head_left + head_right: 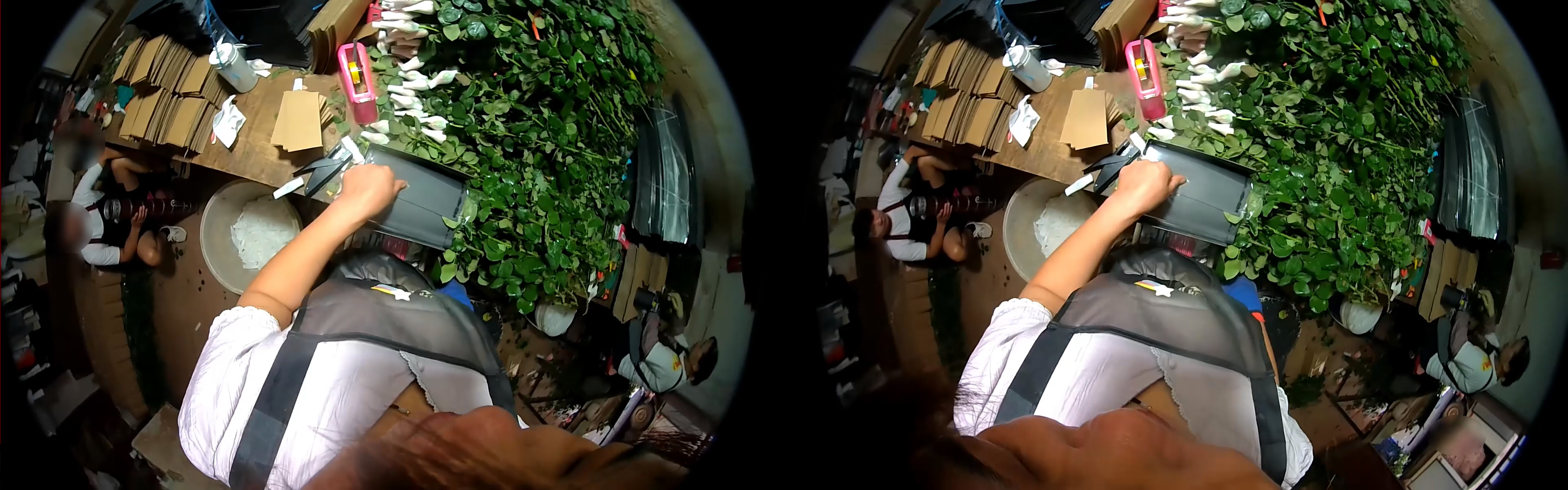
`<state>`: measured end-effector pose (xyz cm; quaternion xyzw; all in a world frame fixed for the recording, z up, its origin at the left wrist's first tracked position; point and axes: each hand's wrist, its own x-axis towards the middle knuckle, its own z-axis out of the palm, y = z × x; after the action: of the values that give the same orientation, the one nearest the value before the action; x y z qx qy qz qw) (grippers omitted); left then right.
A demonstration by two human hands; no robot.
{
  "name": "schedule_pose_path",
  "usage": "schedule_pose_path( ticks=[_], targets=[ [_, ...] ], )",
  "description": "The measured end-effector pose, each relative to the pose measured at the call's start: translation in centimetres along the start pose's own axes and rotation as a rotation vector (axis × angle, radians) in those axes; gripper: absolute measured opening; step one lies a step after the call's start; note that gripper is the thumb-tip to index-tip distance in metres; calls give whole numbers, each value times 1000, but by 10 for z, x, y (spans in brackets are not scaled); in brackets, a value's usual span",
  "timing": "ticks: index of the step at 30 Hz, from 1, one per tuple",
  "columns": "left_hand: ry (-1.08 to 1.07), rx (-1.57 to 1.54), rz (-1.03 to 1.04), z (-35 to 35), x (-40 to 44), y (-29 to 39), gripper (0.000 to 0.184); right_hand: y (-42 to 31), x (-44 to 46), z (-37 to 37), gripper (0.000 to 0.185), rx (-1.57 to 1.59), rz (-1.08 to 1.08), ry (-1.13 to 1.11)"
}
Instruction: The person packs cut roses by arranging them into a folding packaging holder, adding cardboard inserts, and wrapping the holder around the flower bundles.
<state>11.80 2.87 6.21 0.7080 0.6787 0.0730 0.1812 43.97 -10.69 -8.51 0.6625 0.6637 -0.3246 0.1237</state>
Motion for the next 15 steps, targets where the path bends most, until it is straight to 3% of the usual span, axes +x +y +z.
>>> schedule_pose_path(
  ticks=[7, 10, 11, 14, 15],
  targets=[
    [-103, -48, -90, -18, -74, -38, 55, -11, -27, -60, 34, -108, 6, -271],
    [-34, -373, -201, 2, -88, -55, 53, -47, -43, -123, 35, -135, -99, -313],
    [-50, -554, -232, 7, -94, -62, 49, -66, -51, -150, 33, -133, -212, -231],
    [49, -934, -353, 65, -118, -95, 46, -135, -63, -206, 24, 130, -412, -216],
    [44, -1152, -450, 87, -130, -106, 44, -157, -56, -208, 22, 249, -630, -56]
  ],
)
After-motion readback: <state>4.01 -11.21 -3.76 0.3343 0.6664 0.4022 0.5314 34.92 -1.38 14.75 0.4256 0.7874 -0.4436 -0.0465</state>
